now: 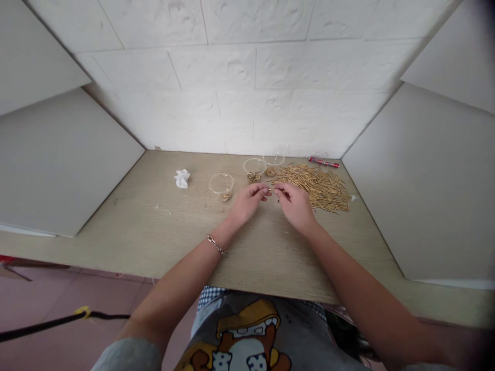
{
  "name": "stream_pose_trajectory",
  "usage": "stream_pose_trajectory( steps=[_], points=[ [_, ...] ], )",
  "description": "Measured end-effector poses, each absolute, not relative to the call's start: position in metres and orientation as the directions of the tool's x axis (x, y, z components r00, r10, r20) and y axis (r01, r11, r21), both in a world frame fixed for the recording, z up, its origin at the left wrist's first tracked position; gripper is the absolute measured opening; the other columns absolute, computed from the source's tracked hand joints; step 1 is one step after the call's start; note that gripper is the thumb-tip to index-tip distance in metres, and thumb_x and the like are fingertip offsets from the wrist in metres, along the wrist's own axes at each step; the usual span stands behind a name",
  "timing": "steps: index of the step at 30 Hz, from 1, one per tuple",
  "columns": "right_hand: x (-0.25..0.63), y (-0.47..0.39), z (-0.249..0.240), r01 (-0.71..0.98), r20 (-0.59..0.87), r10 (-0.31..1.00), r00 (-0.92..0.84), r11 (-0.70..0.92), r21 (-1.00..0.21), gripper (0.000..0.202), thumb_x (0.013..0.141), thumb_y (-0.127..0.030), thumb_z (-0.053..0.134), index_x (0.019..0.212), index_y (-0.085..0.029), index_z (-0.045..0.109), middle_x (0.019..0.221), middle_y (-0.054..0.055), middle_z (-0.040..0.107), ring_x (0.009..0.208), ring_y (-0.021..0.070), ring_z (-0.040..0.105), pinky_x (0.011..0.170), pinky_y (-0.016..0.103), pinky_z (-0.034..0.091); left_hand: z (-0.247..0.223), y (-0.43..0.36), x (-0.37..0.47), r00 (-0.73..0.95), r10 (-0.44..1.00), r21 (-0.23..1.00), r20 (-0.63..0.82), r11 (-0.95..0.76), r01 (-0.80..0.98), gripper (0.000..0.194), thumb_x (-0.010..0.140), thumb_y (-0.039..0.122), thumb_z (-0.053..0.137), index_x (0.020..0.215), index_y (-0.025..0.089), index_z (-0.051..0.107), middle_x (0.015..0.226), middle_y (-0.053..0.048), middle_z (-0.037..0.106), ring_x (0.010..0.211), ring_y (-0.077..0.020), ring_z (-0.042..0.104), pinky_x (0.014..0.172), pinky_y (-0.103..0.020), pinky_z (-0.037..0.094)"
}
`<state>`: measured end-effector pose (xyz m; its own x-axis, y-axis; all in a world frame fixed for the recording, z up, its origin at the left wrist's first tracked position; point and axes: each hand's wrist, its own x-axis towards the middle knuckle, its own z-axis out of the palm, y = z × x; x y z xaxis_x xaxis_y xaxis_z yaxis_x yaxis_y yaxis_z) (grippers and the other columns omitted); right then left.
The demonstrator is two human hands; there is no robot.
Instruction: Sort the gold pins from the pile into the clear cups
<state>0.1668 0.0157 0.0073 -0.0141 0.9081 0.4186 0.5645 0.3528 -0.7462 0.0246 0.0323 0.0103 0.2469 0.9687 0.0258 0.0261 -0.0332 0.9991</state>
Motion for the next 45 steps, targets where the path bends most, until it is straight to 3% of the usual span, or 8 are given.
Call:
stream_pose_trajectory(
  steps=[17, 34, 45],
  points=[
    [0.166, 0.015, 0.0079, 0.56, 0.43, 0.903, 0.001, 0.355, -0.748, 0.02, 0.08, -0.027, 0.047, 0.084, -0.019, 0.065, 0.083, 0.006, 0.066, 0.071, 0.0167, 0.058, 0.066, 0.031, 0.045, 0.0107, 0.0321, 0.024, 0.264, 0.964, 0.998, 0.028, -0.041, 0.045, 0.02, 0.079, 0.03, 0.051, 0.082, 0.013, 0.061, 0.078, -0.004, 0.064, 0.072, -0.0111, 0.055, 0.068, -0.025, 0.043],
    [0.1652, 0.0141, 0.008, 0.541, 0.403, 0.915, -0.005, 0.341, -0.768, 0.021, 0.08, -0.027, 0.047, 0.086, -0.018, 0.064, 0.082, 0.006, 0.066, 0.07, 0.0165, 0.058, 0.064, 0.03, 0.045, 0.0129, 0.031, 0.0239, 0.272, 0.962, 0.992, 0.023, -0.054, 0.11, 0.017, 0.081, 0.025, 0.049, 0.083, 0.013, 0.061, 0.079, -0.003, 0.063, 0.07, -0.0097, 0.054, 0.068, -0.024, 0.043],
    [0.1666, 0.0151, 0.006, 0.58, 0.41, 0.912, -0.027, 0.348, -0.736, 0.02, 0.08, -0.027, 0.047, 0.085, -0.02, 0.065, 0.08, 0.005, 0.066, 0.066, 0.0158, 0.057, 0.064, 0.03, 0.044, 0.0127, 0.0276, 0.021, 0.254, 0.942, 0.83, 0.218, -0.316, 0.46, 0.019, 0.083, 0.02, 0.044, 0.084, 0.016, 0.062, 0.077, -0.002, 0.064, 0.072, -0.0126, 0.056, 0.071, -0.025, 0.042]
  ],
)
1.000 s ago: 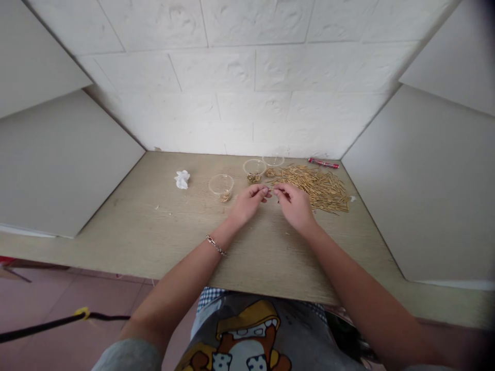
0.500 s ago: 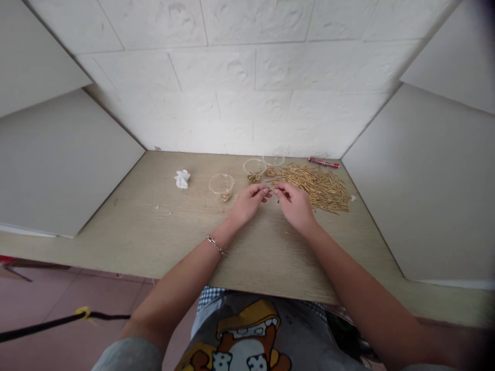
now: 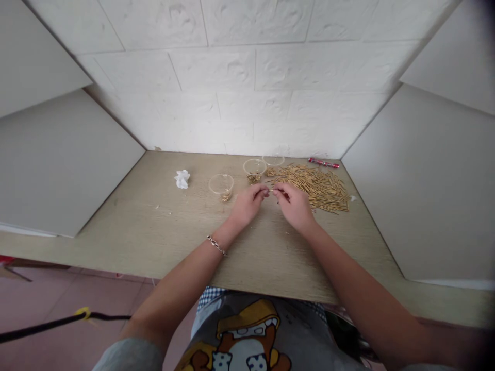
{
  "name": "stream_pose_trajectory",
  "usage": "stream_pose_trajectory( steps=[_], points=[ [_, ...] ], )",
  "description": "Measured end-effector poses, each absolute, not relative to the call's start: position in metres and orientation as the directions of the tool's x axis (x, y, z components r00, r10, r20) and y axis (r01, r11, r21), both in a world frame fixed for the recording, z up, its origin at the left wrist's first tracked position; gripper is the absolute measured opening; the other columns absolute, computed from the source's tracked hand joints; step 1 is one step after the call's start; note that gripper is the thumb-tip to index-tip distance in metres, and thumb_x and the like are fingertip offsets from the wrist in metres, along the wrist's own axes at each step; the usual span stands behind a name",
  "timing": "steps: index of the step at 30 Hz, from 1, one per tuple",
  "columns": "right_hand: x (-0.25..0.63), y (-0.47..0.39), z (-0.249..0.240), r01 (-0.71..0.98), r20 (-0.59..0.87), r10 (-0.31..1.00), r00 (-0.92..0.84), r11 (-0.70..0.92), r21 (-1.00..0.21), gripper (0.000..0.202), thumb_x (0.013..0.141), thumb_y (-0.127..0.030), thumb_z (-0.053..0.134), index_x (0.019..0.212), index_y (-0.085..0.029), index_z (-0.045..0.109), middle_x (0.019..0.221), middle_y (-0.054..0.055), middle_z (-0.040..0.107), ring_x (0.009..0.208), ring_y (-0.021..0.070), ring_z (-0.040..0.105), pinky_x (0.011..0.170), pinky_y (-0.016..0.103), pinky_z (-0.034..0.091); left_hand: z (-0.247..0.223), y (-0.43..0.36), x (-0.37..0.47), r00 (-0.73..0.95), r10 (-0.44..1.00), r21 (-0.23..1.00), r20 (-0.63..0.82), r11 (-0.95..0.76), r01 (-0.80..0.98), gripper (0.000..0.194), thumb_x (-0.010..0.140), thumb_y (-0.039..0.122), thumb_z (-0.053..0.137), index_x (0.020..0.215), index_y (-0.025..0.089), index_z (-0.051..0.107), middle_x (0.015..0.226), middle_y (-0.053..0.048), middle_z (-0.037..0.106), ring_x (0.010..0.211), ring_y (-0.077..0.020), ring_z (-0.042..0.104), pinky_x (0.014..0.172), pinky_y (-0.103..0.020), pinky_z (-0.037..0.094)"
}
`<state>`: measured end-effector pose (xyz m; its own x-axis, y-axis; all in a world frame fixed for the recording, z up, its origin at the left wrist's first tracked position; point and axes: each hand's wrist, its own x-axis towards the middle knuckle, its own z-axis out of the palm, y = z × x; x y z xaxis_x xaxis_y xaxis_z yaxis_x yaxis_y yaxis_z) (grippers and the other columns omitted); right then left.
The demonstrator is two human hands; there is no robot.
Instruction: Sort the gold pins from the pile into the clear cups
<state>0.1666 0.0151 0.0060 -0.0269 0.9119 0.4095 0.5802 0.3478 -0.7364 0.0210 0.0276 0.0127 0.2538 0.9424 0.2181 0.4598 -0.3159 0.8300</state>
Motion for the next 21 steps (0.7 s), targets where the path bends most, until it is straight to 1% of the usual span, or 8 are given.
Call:
stream_pose_trajectory(
  steps=[3, 7, 15, 21],
  points=[
    [0.1661, 0.0149, 0.0055, 0.572, 0.404, 0.914, -0.027, 0.346, -0.744, 0.02, 0.08, -0.027, 0.047, 0.085, -0.02, 0.065, 0.08, 0.005, 0.066, 0.064, 0.0155, 0.056, 0.062, 0.03, 0.044, 0.0138, 0.0261, 0.021, 0.258, 0.936, 0.81, 0.238, -0.338, 0.48, 0.019, 0.083, 0.019, 0.044, 0.085, 0.017, 0.063, 0.079, -0.003, 0.065, 0.074, -0.0133, 0.057, 0.074, -0.026, 0.043],
    [0.1653, 0.0145, 0.0059, 0.56, 0.397, 0.918, -0.023, 0.341, -0.755, 0.02, 0.08, -0.028, 0.047, 0.085, -0.02, 0.065, 0.08, 0.005, 0.066, 0.064, 0.0155, 0.056, 0.062, 0.03, 0.045, 0.0135, 0.0258, 0.0217, 0.239, 0.943, 0.826, 0.233, -0.321, 0.463, 0.019, 0.082, 0.02, 0.045, 0.084, 0.018, 0.063, 0.078, -0.003, 0.065, 0.074, -0.0138, 0.057, 0.075, -0.027, 0.043],
    [0.1644, 0.0139, 0.0077, 0.557, 0.382, 0.924, -0.01, 0.323, -0.765, 0.02, 0.08, -0.028, 0.047, 0.085, -0.019, 0.065, 0.081, 0.006, 0.066, 0.066, 0.016, 0.057, 0.062, 0.03, 0.044, 0.0109, 0.0281, 0.0227, 0.221, 0.956, 0.879, 0.191, -0.267, 0.394, 0.019, 0.082, 0.024, 0.045, 0.079, 0.016, 0.062, 0.074, -0.002, 0.063, 0.07, -0.013, 0.055, 0.068, -0.025, 0.043],
    [0.1635, 0.014, 0.0071, 0.568, 0.378, 0.926, -0.011, 0.317, -0.76, 0.02, 0.079, -0.028, 0.047, 0.083, -0.019, 0.064, 0.077, 0.005, 0.066, 0.065, 0.0159, 0.057, 0.061, 0.029, 0.043, 0.0105, 0.0276, 0.0228, 0.212, 0.962, 0.881, 0.172, -0.247, 0.404, 0.019, 0.082, 0.025, 0.045, 0.079, 0.016, 0.062, 0.074, -0.002, 0.063, 0.07, -0.0132, 0.056, 0.068, -0.026, 0.043]
  ],
)
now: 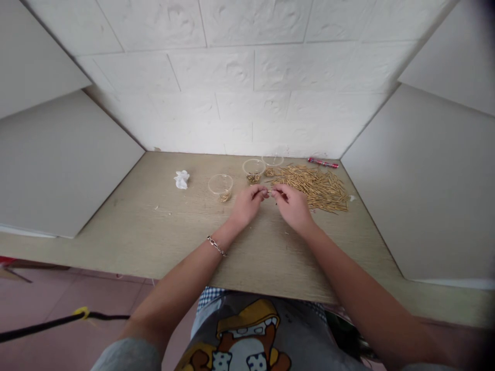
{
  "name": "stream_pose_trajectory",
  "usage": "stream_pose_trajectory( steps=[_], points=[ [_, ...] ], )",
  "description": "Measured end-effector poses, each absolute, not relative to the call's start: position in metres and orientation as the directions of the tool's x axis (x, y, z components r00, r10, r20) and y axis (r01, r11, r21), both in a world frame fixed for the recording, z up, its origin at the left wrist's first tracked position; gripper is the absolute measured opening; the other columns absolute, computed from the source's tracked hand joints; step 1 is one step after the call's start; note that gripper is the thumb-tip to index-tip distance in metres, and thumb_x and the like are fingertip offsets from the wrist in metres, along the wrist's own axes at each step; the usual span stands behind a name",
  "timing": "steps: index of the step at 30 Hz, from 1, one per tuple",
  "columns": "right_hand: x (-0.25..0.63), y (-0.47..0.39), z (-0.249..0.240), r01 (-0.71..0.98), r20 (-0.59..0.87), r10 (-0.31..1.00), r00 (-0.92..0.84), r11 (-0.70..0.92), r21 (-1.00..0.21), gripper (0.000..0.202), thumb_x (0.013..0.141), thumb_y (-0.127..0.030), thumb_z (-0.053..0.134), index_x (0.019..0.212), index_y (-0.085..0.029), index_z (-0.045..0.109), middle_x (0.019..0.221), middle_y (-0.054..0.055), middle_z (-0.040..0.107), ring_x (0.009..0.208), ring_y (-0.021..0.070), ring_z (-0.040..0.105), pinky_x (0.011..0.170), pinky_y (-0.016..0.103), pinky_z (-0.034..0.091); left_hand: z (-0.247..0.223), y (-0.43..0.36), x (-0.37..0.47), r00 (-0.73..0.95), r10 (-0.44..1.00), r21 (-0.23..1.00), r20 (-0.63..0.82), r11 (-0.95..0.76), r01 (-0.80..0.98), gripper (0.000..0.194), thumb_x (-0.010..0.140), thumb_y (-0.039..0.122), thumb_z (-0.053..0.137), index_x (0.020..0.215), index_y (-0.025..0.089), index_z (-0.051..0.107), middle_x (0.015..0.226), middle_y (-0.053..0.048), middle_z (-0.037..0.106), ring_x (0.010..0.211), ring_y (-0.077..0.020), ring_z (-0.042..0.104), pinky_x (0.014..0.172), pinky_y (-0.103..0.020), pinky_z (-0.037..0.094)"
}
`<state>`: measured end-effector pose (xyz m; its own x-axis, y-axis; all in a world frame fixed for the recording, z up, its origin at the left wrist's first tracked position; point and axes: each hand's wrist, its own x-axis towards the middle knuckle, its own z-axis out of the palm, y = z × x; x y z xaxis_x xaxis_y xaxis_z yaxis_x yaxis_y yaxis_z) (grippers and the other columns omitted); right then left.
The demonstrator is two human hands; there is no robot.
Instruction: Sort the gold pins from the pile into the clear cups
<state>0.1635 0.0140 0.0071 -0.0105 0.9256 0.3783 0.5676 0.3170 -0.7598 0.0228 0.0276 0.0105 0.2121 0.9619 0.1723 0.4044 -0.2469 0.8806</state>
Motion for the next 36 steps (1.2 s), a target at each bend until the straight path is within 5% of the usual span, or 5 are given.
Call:
stream_pose_trajectory(
  steps=[36],
  points=[
    [0.1637, 0.0167, 0.0035, 0.621, 0.425, 0.903, -0.069, 0.372, -0.689, 0.018, 0.079, -0.02, 0.044, 0.081, -0.017, 0.062, 0.074, 0.006, 0.064, 0.065, 0.016, 0.057, 0.064, 0.029, 0.042, 0.0171, 0.0247, 0.0228, 0.245, 0.957, 0.799, 0.157, -0.269, 0.538, 0.02, 0.083, 0.021, 0.044, 0.08, 0.015, 0.063, 0.079, -0.003, 0.067, 0.075, -0.0134, 0.06, 0.071, -0.024, 0.045]
  ],
)
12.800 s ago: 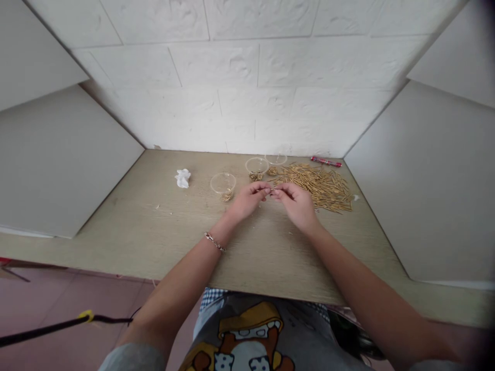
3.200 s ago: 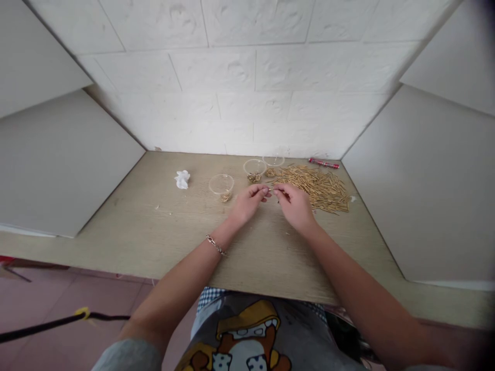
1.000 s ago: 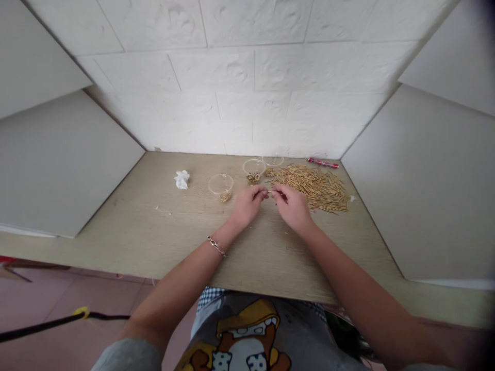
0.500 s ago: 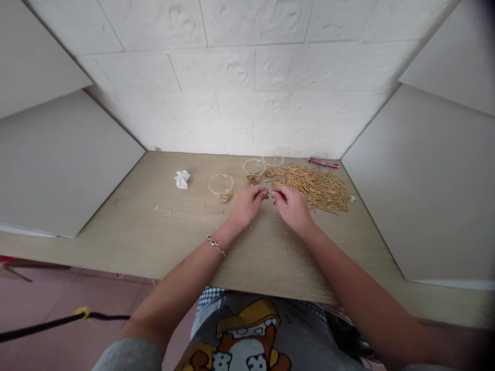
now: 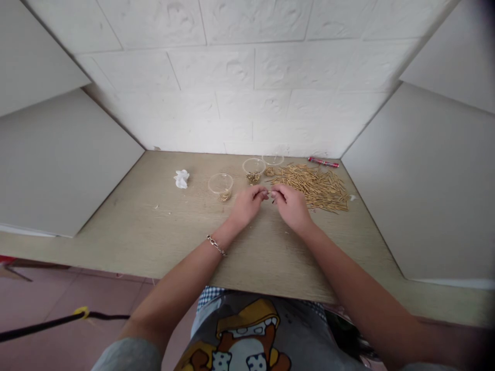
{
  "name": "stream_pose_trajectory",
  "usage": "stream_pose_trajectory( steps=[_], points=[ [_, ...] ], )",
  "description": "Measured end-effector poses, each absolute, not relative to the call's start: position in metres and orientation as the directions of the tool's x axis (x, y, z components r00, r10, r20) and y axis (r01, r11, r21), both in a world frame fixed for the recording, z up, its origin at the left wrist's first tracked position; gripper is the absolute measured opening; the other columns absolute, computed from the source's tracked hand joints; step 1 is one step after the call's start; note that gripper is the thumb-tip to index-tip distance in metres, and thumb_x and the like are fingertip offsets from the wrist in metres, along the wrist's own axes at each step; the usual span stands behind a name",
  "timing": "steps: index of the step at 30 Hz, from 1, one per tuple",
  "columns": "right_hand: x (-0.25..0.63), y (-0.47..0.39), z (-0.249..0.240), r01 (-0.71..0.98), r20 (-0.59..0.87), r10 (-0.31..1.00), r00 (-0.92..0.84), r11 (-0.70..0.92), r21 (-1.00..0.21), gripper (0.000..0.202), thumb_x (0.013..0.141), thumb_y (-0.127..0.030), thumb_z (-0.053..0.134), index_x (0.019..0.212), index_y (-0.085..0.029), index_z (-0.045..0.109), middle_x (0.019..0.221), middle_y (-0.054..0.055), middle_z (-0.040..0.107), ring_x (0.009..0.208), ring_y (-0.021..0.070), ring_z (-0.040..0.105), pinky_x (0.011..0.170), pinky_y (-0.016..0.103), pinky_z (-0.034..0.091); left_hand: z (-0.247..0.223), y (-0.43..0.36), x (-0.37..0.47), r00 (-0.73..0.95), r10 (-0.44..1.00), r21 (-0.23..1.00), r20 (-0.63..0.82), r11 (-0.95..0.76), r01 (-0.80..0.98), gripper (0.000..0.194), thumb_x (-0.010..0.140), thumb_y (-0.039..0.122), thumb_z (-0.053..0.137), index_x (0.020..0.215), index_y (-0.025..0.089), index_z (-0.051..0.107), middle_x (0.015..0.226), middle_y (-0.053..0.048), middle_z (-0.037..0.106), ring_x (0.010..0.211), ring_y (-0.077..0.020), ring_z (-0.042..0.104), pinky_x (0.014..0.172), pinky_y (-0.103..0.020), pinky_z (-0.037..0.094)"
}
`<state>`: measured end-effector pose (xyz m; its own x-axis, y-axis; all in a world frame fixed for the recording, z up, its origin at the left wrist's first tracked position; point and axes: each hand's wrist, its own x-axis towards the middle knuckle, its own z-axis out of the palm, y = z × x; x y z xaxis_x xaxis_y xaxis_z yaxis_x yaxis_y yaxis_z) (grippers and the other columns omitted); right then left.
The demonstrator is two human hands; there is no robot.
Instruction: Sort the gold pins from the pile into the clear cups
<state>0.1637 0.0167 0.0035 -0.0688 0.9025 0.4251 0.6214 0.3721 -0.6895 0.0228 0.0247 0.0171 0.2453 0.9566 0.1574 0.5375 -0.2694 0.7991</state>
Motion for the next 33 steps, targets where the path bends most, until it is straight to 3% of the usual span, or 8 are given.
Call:
stream_pose_trajectory(
  steps=[25, 33],
  points=[
    [0.1579, 0.0133, 0.0004, 0.604, 0.43, 0.903, -0.004, 0.345, -0.719, 0.016, 0.079, -0.02, 0.043, 0.077, -0.019, 0.059, 0.068, 0.004, 0.061, 0.061, 0.0151, 0.055, 0.061, 0.028, 0.04, 0.0189, 0.0207, 0.0264, 0.178, 0.974, 0.81, 0.139, -0.215, 0.546, 0.019, 0.082, 0.02, 0.046, 0.079, 0.016, 0.064, 0.077, -0.002, 0.068, 0.072, -0.0124, 0.06, 0.069, -0.024, 0.045],
    [0.1584, 0.0128, 0.0016, 0.602, 0.4, 0.916, -0.02, 0.33, -0.727, 0.017, 0.079, -0.02, 0.043, 0.079, -0.018, 0.059, 0.068, 0.004, 0.061, 0.062, 0.016, 0.056, 0.062, 0.028, 0.041, 0.0218, 0.0201, 0.0245, 0.208, 0.966, 0.759, 0.151, -0.248, 0.602, 0.021, 0.083, 0.021, 0.045, 0.081, 0.017, 0.065, 0.08, -0.002, 0.069, 0.076, -0.0135, 0.061, 0.073, -0.024, 0.045]
  ],
)
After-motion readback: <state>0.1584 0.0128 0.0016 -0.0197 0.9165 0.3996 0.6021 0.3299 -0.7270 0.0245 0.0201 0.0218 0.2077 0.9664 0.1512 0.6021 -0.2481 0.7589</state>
